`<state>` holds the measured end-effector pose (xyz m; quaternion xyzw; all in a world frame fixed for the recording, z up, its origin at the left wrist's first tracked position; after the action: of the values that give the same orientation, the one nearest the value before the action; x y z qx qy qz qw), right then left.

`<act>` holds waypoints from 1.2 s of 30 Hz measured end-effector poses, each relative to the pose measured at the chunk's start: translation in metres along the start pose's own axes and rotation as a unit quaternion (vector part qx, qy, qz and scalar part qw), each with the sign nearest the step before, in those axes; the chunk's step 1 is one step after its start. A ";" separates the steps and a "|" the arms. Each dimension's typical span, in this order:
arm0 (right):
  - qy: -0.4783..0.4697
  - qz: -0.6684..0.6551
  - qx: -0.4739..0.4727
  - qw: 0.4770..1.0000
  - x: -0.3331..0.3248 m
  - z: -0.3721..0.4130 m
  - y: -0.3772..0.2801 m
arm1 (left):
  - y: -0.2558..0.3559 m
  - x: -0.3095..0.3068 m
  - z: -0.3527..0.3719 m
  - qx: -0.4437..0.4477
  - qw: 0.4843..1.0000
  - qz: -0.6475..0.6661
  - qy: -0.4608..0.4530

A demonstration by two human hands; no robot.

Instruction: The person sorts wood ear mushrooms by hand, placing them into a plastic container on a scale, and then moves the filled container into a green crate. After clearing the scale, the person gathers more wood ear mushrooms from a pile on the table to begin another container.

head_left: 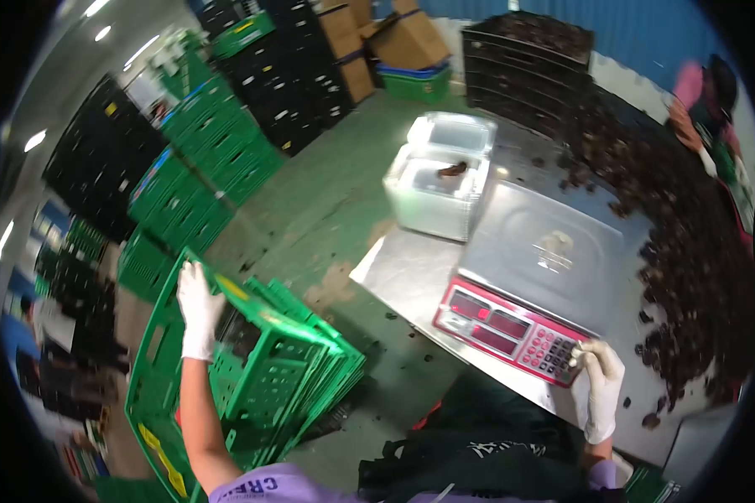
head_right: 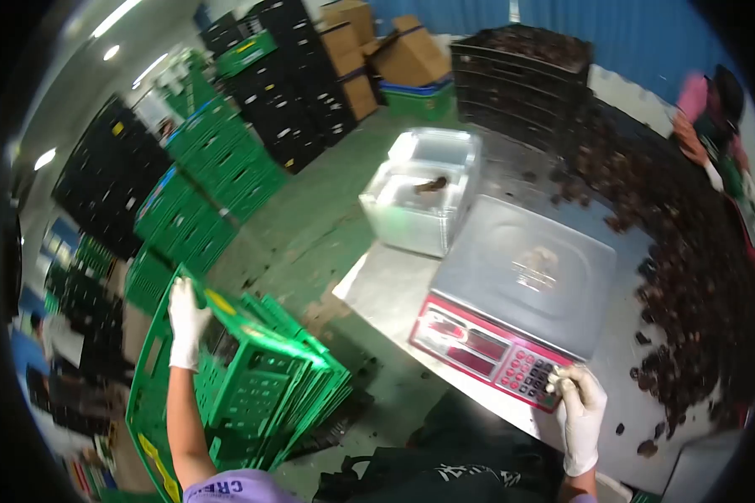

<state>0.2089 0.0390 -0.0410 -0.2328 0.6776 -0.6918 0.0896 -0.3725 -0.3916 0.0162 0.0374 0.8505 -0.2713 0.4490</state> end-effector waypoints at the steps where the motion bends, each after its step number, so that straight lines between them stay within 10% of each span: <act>1: -0.018 0.035 0.002 0.999 -0.002 0.001 -0.005 | 0.031 -0.046 -0.022 0.046 0.995 0.059 0.070; 6: 0.007 -0.016 -0.020 1.000 -0.013 0.014 -0.007 | 0.237 -0.216 -0.062 0.334 0.875 0.294 0.192; 12: 0.084 0.099 -0.056 0.990 -0.051 0.056 -0.025 | 0.401 -0.172 -0.097 0.452 0.862 0.222 0.068; 22: 0.195 0.193 0.023 0.961 -0.128 0.122 0.020 | 0.405 -0.148 -0.151 0.420 0.859 0.270 0.110; 26: 0.177 0.398 -0.032 0.900 -0.144 0.128 0.027 | 0.396 -0.173 -0.148 0.423 0.828 0.351 0.113; 28: 0.217 0.530 -0.062 0.817 -0.167 0.133 0.012 | 0.393 -0.219 -0.107 0.411 0.785 0.387 0.254; 30: 0.317 0.524 -0.119 0.781 -0.206 0.141 -0.002 | 0.402 -0.212 -0.095 0.400 0.831 0.366 0.126; 34: 0.449 0.524 0.058 0.722 -0.278 0.154 -0.006 | 0.427 -0.246 -0.016 0.281 0.701 0.655 -0.017; 36: 0.450 0.509 0.073 0.730 -0.292 0.151 -0.002 | 0.444 -0.278 0.031 0.416 0.738 0.504 0.170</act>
<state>0.5322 0.0319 -0.1020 0.4933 0.6025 -0.6139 0.1294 -0.0485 0.0204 0.0302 0.6891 0.5722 -0.3212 0.3075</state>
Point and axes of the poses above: each hand's wrist, its own z-axis away from the middle knuckle, its own x-axis out of the palm, y = z × x, the point moved 7 cm from there along -z, towards the middle knuckle, and after that the axes turned 10 degrees about -z, right-handed, at the moved point
